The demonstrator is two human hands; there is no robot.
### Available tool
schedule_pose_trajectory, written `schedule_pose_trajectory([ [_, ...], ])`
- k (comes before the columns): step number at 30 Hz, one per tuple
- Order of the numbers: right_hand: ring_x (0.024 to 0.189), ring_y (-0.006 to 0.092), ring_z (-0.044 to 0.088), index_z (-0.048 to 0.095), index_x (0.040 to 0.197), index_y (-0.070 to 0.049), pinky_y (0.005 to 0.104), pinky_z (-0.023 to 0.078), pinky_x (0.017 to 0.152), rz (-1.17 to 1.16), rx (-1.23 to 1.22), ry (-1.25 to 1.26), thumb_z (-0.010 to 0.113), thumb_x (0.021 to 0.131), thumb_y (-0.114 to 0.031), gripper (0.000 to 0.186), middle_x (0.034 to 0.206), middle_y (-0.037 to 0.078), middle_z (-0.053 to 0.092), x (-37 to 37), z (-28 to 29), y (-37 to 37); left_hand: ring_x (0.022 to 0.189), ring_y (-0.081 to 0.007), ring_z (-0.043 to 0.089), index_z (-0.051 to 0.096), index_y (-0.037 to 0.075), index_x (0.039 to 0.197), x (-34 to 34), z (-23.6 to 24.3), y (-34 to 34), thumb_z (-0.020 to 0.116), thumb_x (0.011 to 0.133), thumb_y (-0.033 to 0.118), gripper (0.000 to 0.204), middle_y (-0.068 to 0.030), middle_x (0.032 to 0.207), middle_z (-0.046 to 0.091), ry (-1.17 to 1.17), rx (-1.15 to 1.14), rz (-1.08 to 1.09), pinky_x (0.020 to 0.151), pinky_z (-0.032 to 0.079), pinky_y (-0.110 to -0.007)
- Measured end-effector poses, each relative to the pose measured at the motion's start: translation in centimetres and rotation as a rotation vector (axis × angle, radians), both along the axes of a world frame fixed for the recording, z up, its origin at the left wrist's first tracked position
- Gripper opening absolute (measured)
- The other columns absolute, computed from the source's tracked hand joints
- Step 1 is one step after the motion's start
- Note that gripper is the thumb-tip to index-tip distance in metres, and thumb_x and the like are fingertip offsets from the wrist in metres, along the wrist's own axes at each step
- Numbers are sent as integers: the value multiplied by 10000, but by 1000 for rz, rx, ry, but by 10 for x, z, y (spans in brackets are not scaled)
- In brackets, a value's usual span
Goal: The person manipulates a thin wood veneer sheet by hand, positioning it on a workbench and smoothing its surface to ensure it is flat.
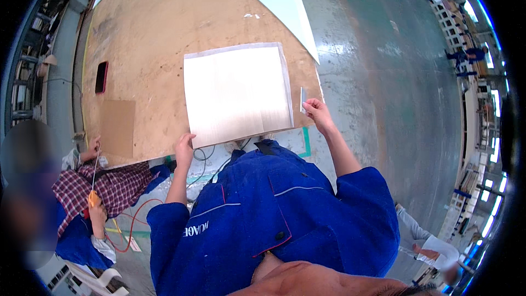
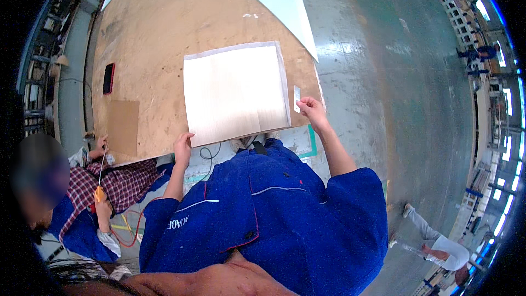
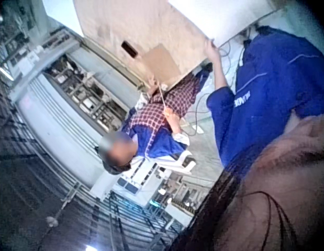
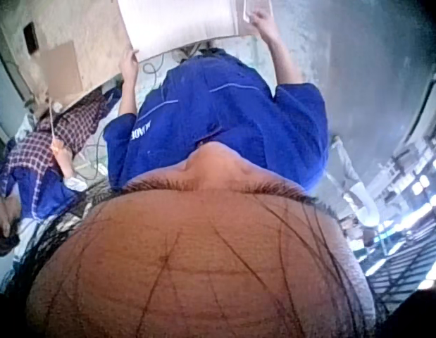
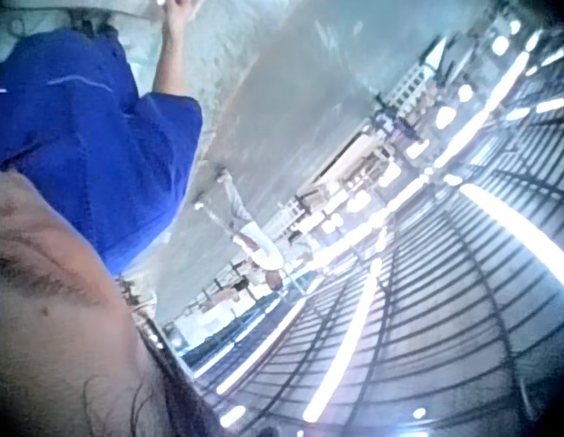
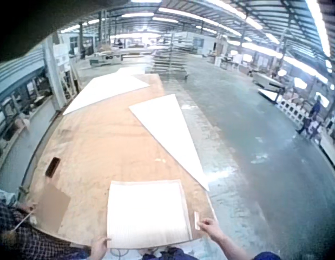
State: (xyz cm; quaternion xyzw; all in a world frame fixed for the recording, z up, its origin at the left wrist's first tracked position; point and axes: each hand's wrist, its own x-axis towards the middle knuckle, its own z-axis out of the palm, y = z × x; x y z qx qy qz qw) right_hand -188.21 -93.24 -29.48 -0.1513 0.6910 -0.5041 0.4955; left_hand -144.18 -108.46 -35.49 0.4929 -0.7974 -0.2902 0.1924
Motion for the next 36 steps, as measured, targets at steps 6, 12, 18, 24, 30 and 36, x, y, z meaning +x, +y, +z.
schedule_pose_trajectory([
  [6, 644, 47, 485, 598, 835, -89, 195, 411, 602, -40, -79, -57, 616, 818, -168, 83, 728, -43, 555, 24, 0, 1, 924, -310, 493, 630, 64, 873, -29, 20, -17, 527, 769, 9, 156, -163, 943, 544, -265, -171, 32, 798, 407, -392],
  [12, 700, 66, 543, 603, 809, -60, 222, 442, 635, 80, -280, 242, 611, 820, -126, 67, 734, -15, 597, 71, 28, -6, 796, -131, 538, 633, 58, 932, -141, 44, -17, 606, 803, 153, 163, -40, 868, 593, 312, 352, -216, 642, 430, -259],
  [18, 669, 62, 519, 556, 847, -53, 217, 428, 603, -114, -337, 343, 619, 821, -131, 103, 733, -3, 569, 78, 33, 25, 813, -71, 521, 607, 22, 1034, -249, 90, 42, 574, 842, 149, 233, -13, 910, 606, 491, 932, -570, 715, 424, -210],
  [24, 735, 97, 564, 551, 928, -29, 237, 456, 648, -296, -271, 407, 624, 803, -105, 163, 793, 35, 603, 86, 43, 56, 796, -72, 516, 608, 25, 1018, -275, 83, 59, 593, 836, 172, 235, -16, 905, 598, 484, 1097, -664, 700, 416, -216],
  [30, 734, 102, 555, 522, 957, -33, 241, 459, 656, -489, -292, 378, 622, 788, -50, 197, 821, 51, 593, 93, 29, 82, 752, -66, 534, 640, 11, 861, -288, 118, 81, 630, 812, 197, 192, -15, 790, 615, 263, 946, -727, 698, 425, -216],
  [36, 732, 114, 590, 554, 862, 10, 227, 465, 672, -335, -241, 326, 598, 811, -58, 95, 788, 62, 620, 97, 34, 74, 743, -68, 538, 648, 32, 871, -283, 75, 76, 641, 800, 162, 149, -7, 806, 620, 488, 1243, -621, 692, 424, -212],
])
